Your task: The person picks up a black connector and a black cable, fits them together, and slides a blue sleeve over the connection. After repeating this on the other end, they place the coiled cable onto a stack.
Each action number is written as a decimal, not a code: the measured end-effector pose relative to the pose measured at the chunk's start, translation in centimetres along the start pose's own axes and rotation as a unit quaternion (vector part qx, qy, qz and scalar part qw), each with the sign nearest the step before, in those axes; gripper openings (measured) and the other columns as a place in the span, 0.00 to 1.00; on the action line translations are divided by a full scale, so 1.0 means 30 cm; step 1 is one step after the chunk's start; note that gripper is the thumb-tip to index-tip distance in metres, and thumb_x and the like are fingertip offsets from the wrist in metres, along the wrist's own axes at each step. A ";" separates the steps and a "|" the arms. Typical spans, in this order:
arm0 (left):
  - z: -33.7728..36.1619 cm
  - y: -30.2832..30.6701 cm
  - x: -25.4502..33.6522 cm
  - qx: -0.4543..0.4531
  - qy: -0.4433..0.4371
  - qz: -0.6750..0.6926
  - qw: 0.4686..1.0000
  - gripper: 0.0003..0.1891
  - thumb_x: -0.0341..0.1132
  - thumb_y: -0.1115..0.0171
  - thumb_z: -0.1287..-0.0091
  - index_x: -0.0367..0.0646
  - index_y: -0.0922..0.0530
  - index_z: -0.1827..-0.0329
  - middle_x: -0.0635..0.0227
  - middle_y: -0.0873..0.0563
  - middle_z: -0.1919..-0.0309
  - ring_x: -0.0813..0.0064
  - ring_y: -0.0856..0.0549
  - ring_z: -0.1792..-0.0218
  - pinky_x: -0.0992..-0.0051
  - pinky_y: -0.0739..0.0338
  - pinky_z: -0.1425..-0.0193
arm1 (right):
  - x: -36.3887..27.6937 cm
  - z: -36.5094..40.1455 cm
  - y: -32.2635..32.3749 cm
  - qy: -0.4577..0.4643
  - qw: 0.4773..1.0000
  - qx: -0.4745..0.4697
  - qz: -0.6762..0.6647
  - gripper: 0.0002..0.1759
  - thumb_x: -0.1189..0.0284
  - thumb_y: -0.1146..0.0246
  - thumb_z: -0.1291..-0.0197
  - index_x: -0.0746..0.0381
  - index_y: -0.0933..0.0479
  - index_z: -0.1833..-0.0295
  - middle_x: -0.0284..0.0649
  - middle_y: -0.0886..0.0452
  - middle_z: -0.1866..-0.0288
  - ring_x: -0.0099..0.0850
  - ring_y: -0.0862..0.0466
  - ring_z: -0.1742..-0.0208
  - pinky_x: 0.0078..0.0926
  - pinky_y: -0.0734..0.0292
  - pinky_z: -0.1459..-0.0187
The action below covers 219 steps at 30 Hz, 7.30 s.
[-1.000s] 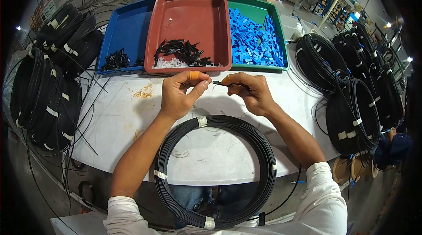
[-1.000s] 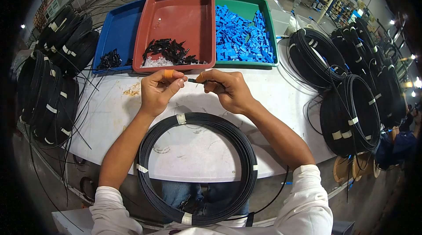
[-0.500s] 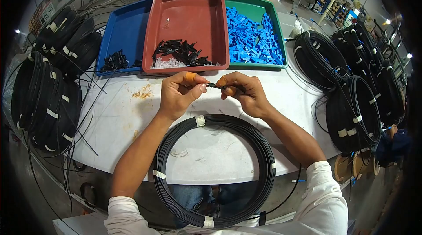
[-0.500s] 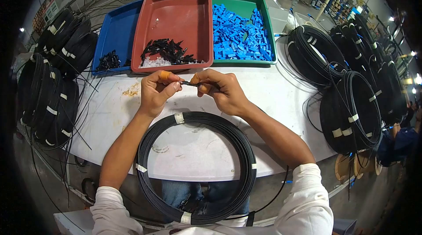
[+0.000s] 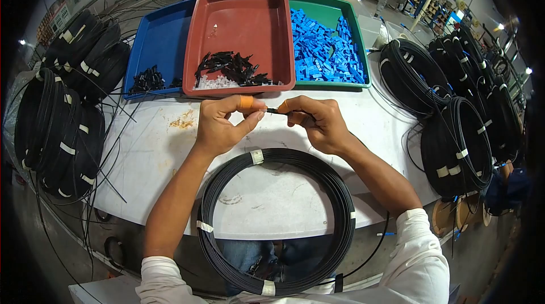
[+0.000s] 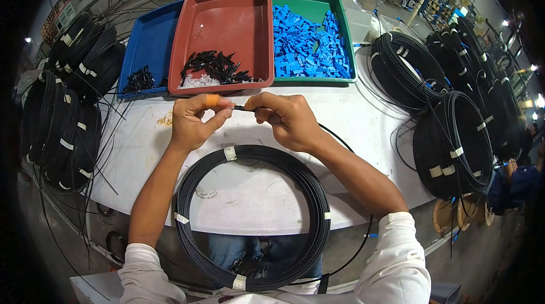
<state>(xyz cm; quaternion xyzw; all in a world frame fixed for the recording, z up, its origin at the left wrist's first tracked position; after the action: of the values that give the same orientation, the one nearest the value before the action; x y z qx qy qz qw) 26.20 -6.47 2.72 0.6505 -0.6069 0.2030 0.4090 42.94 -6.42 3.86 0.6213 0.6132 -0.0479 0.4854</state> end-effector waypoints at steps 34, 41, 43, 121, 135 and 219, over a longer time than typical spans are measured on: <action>0.015 -0.040 0.014 -0.024 -0.016 -0.035 0.999 0.25 0.19 0.32 0.36 0.40 0.40 0.46 0.55 0.09 0.65 0.68 0.09 0.54 0.76 0.17 0.47 | -0.026 0.019 -0.002 0.015 0.992 -0.017 0.124 0.26 0.96 0.48 0.57 0.66 0.21 0.53 0.44 0.13 0.68 0.34 0.10 0.67 0.27 0.18 0.68; 0.001 -0.003 -0.062 0.014 0.072 0.067 0.995 0.33 0.25 0.26 0.39 0.39 0.38 0.37 0.55 0.09 0.61 0.69 0.09 0.56 0.74 0.16 0.46 | 0.017 -0.001 -0.014 -0.002 0.999 0.025 0.036 0.17 0.93 0.44 0.44 0.65 0.32 0.51 0.45 0.15 0.68 0.39 0.09 0.62 0.31 0.17 0.64; 0.001 0.022 -0.018 0.030 0.000 0.062 0.998 0.30 0.23 0.25 0.40 0.41 0.33 0.39 0.58 0.08 0.65 0.71 0.08 0.59 0.76 0.17 0.49 | 0.005 -0.005 -0.023 0.012 0.996 0.007 0.088 0.17 0.92 0.43 0.42 0.64 0.37 0.52 0.45 0.15 0.67 0.41 0.09 0.59 0.33 0.17 0.63; -0.725 -0.642 -0.261 -0.397 -0.103 -0.319 0.854 0.16 0.25 0.24 0.50 0.46 0.13 0.57 0.72 0.12 0.66 0.69 0.18 0.53 0.65 0.30 0.42 | 0.210 0.054 -0.148 -0.067 0.992 -0.103 0.010 0.14 0.71 0.37 0.40 0.59 0.25 0.49 0.45 0.15 0.59 0.49 0.14 0.61 0.48 0.20 0.63; -0.277 -0.063 -0.077 -0.016 0.055 0.407 0.912 0.19 0.23 0.36 0.31 0.40 0.27 0.38 0.63 0.16 0.52 0.68 0.13 0.52 0.78 0.16 0.51 | 0.251 0.064 -0.136 -0.057 0.997 -0.053 0.003 0.20 0.77 0.34 0.44 0.58 0.27 0.45 0.48 0.13 0.59 0.52 0.13 0.60 0.46 0.20 0.59; 0.029 -0.044 -0.194 -0.026 0.209 0.226 0.951 0.10 0.28 0.34 0.31 0.35 0.21 0.50 0.55 0.10 0.59 0.67 0.08 0.61 0.80 0.16 0.69 | 0.131 0.006 -0.021 -0.080 0.993 -0.078 -0.034 0.16 0.91 0.44 0.42 0.66 0.27 0.50 0.45 0.12 0.66 0.37 0.10 0.59 0.31 0.18 0.54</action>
<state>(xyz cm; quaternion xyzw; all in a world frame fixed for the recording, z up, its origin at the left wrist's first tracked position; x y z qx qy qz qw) 26.21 -3.63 -2.59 0.4289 -0.6441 0.4056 0.4865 43.48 -3.88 0.84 0.5545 0.5950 -0.0657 0.5781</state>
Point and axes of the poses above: each hand's wrist, its own z-axis away from the middle knuckle, its own y-axis out of the back of the hand, x = y × z, the point moved 9 cm from there along -z, towards the middle knuckle
